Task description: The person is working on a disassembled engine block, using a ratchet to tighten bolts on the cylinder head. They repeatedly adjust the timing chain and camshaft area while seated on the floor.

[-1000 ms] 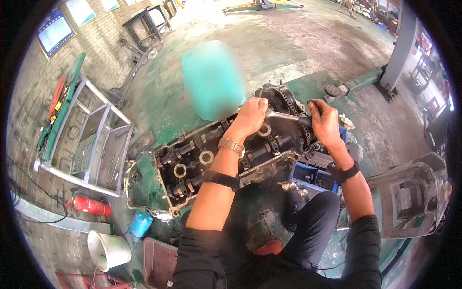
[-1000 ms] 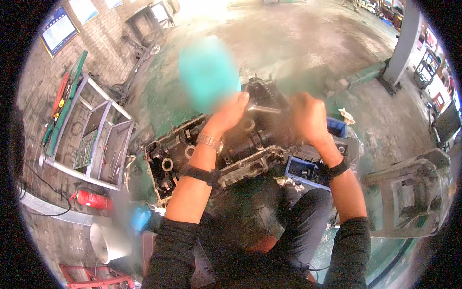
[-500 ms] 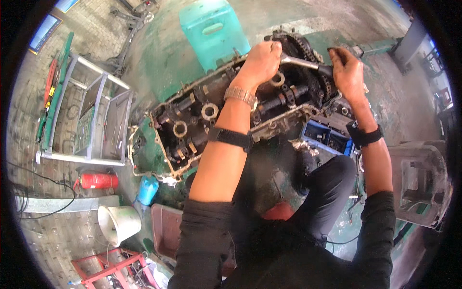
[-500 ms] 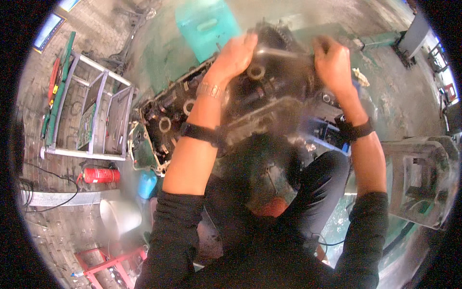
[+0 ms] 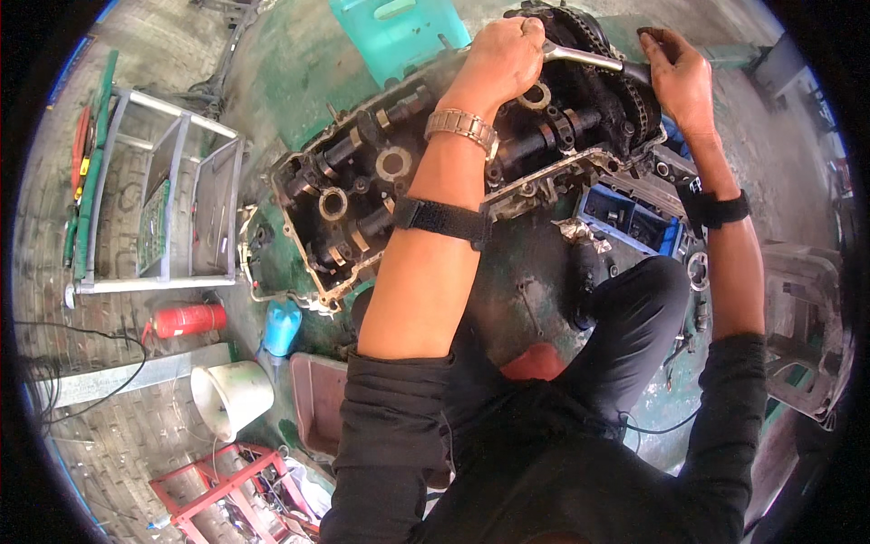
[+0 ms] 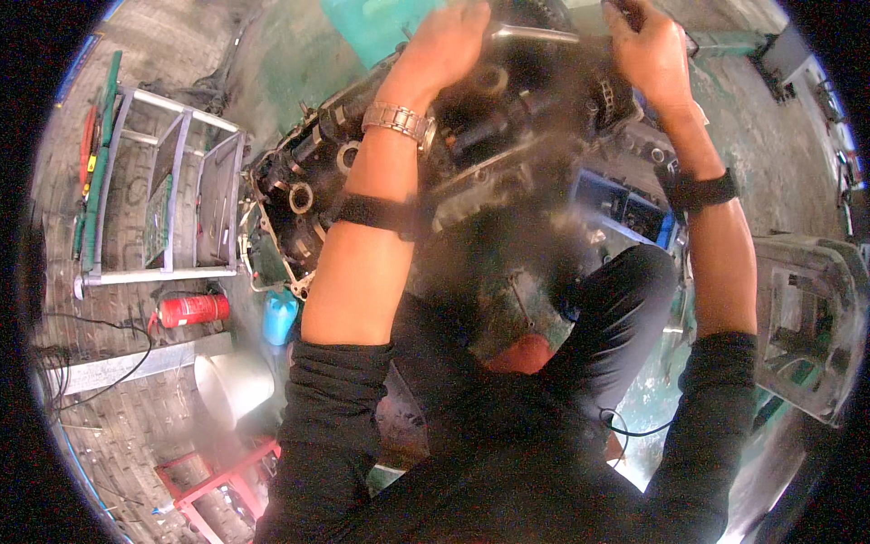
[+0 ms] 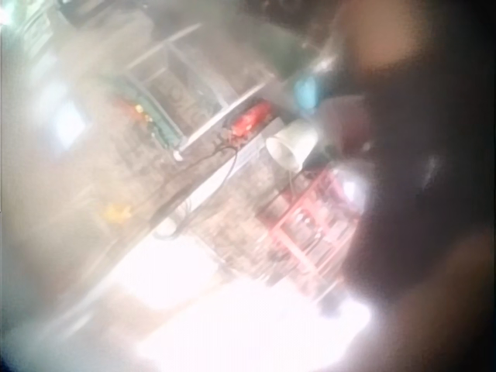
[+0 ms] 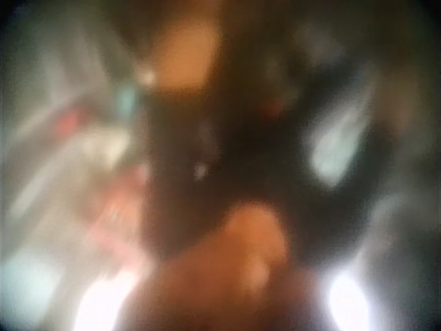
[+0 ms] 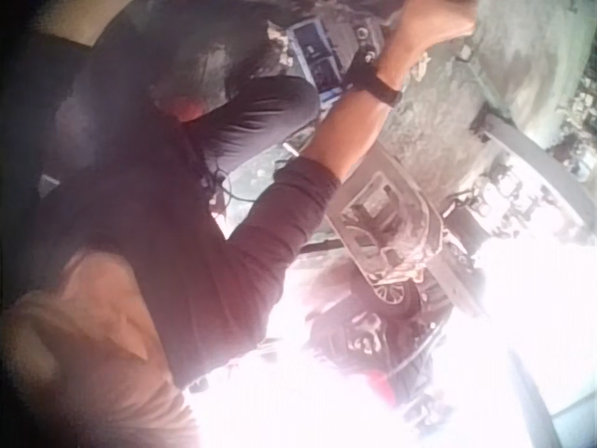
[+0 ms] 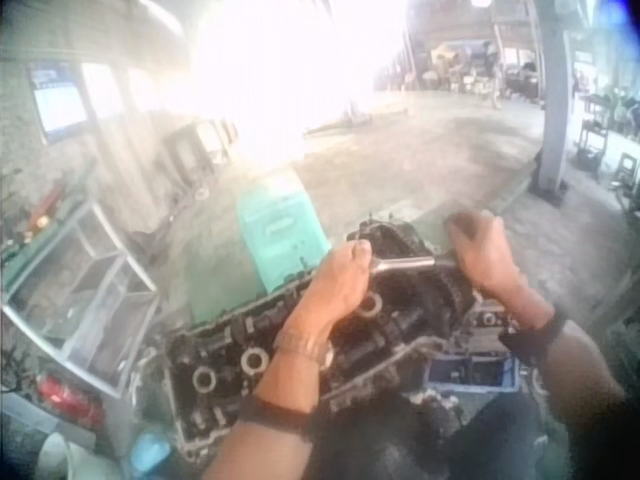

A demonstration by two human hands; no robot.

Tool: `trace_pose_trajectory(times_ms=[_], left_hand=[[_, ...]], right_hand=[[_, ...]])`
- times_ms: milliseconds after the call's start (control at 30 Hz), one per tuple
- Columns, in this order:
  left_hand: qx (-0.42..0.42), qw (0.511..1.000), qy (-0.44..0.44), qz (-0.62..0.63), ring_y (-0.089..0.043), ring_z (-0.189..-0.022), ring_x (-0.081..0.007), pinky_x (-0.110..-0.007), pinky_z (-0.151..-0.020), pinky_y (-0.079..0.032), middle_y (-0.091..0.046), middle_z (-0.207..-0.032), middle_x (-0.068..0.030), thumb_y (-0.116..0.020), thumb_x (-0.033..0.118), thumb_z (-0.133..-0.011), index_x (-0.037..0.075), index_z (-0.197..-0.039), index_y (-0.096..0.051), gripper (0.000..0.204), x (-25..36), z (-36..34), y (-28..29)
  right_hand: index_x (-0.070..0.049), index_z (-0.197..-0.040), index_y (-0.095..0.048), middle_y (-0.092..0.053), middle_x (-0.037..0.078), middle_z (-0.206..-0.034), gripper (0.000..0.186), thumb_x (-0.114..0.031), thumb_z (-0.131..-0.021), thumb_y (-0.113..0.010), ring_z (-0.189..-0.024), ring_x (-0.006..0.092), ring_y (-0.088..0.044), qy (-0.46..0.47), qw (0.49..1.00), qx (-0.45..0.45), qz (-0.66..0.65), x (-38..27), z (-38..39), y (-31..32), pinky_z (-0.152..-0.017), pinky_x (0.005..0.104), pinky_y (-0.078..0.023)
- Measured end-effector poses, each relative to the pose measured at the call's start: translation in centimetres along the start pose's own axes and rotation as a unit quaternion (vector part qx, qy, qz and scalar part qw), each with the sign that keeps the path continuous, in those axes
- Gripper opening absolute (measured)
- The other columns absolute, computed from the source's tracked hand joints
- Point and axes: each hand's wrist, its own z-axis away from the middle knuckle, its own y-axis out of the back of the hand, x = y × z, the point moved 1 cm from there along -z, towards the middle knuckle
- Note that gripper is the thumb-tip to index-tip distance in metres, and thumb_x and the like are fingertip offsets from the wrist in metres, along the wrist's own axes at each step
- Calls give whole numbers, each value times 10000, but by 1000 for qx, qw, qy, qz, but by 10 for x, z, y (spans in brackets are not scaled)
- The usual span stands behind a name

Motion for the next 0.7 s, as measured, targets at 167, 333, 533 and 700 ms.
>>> trace_pose_trajectory(times_ms=[167,333,533,700], left_hand=[[-14,999,34,15,-645,-749,-384,-458,-683,-543,-629,-798,-224,-531,114,-863,-13,-843,-600,146,-4,2,-7],[-58,996,58,25,-621,-796,-433,-490,-754,-520,-621,-825,-257,-423,215,-984,-35,-873,-600,326,1,1,-1],[-102,942,262,184,-582,-872,-487,-515,-809,-466,-606,-890,-324,-349,391,-1016,-59,-915,-566,510,18,6,31],[-134,920,302,213,-587,-824,-407,-486,-796,-458,-606,-848,-269,-348,416,-1024,-47,-916,-550,516,28,1,48]], right_hand=[[-14,-1086,-690,-724,152,-962,352,-318,-916,-644,-884,211,-694,17,1000,-3,9,-8,-16,-3,-815,316,-506],[40,-1043,-679,-687,262,-934,352,-274,-903,-606,-861,359,-680,6,999,-16,-31,-27,-26,-1,-790,419,-511],[28,-1012,-686,-679,258,-860,367,-318,-900,-637,-798,352,-673,46,999,-2,-18,-25,-72,-36,-751,428,-508],[3,-1067,-664,-692,223,-889,499,-465,-911,-590,-837,361,-673,-55,995,-73,37,-36,-118,-91,-807,453,-501]])
